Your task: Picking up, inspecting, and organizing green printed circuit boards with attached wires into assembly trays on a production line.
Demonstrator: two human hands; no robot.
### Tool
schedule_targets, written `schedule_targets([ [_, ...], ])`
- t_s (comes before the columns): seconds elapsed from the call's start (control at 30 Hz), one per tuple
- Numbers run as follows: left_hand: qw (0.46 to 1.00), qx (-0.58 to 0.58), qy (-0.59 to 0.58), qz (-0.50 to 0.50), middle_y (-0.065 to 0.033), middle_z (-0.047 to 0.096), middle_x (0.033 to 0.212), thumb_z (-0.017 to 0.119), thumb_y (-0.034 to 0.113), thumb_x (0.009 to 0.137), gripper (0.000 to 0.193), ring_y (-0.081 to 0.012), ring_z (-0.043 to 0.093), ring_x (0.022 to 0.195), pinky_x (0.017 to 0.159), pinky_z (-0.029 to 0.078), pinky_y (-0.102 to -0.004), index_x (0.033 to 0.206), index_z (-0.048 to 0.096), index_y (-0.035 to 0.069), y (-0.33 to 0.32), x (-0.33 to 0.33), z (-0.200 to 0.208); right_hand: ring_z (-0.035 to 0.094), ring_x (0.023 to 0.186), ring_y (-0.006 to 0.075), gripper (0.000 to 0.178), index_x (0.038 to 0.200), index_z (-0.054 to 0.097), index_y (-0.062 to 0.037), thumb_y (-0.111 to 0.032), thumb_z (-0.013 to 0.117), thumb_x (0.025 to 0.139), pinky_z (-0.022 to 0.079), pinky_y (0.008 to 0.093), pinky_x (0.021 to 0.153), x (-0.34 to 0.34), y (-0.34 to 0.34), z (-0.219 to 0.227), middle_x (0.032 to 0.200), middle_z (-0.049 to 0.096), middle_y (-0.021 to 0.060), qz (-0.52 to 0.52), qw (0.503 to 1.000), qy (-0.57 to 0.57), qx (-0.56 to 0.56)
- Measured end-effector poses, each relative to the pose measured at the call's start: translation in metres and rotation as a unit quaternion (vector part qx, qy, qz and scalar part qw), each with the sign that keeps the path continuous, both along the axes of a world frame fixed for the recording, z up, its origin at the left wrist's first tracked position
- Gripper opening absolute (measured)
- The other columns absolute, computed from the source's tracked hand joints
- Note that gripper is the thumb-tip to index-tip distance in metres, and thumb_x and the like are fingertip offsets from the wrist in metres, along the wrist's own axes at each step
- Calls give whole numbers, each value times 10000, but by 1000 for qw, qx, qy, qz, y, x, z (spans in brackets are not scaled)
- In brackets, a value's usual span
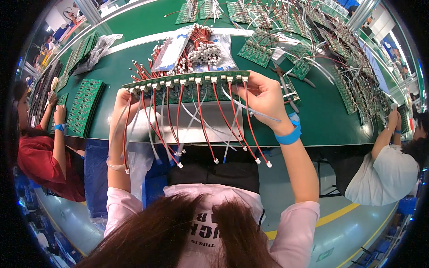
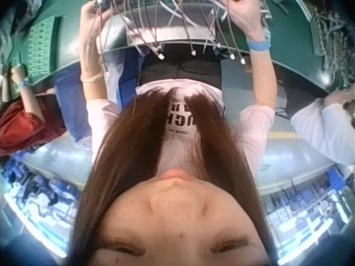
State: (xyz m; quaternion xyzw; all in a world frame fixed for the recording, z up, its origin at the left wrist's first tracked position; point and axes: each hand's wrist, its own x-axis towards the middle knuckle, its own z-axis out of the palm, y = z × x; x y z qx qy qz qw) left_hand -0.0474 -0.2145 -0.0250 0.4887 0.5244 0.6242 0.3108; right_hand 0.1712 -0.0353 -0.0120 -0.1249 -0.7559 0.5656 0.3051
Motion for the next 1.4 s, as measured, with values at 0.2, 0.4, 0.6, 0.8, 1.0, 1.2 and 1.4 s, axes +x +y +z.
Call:
schedule_targets([
  [0.2, 962, -72, 253, 66, -76, 568, 717, 546, 23, 635, 135, -87, 504, 684, 630, 391, -219, 767, 543, -7, -2, 8, 15, 507, 665, 67, 173, 822, 521, 12, 25, 499, 652, 412, 197, 593, 6, 6, 17, 713, 559, 62, 42, 987, -115, 103],
  [0.4, 908, 33, 414, 54, -91, 559, 747, 520, -43, 539, 311, -213, 553, 664, 570, 441, -252, 836, 543, 47, -12, 14, 10, 546, 670, 218, 300, 814, 536, -5, 68, 472, 530, 427, 247, 604, 16, -3, 3, 771, 555, 105, 20, 922, -21, 386],
  [0.6, 861, 128, 491, 30, -105, 548, 807, 527, 18, 550, 281, -214, 547, 710, 594, 442, -269, 830, 529, -4, -11, 6, 1, 531, 719, 250, 415, 818, 510, 20, 82, 415, 419, 439, 285, 617, 15, -4, -1, 797, 534, 125, 25, 890, 34, 454],
  [0.8, 801, 163, 575, 23, -133, 532, 817, 490, 77, 603, 265, -239, 526, 774, 691, 423, -313, 842, 511, -32, -9, 6, -4, 520, 781, 268, 269, 807, 507, 51, 43, 451, 544, 433, 322, 678, 20, -9, -14, 793, 529, 154, 37, 857, 38, 513],
  [1.0, 973, 96, 33, 207, -88, 516, 836, 488, 49, 704, 237, -153, 509, 767, 664, 410, -226, 930, 441, -4, 19, 7, 29, 508, 626, 88, 145, 817, 505, 40, 10, 470, 679, 398, 194, 539, 6, -9, 14, 731, 556, 76, -87, 992, -1, 93],
  [1.2, 991, 11, -122, -53, -105, 517, 726, 440, 172, 755, 205, -134, 521, 589, 486, 443, -219, 828, 463, -18, 40, 36, 33, 527, 635, 125, 228, 910, 455, 18, -81, 473, 705, 461, 249, 503, -3, -5, 8, 786, 526, 87, -53, 960, 65, -268],
  [1.4, 992, 12, -128, -2, -53, 503, 553, 456, 174, 751, 190, -72, 481, 456, 409, 385, -180, 678, 452, -1, 48, 54, 30, 546, 599, 138, 170, 878, 449, 11, -33, 445, 713, 472, 228, 461, 3, -19, 5, 767, 537, 89, -31, 924, 82, -372],
])
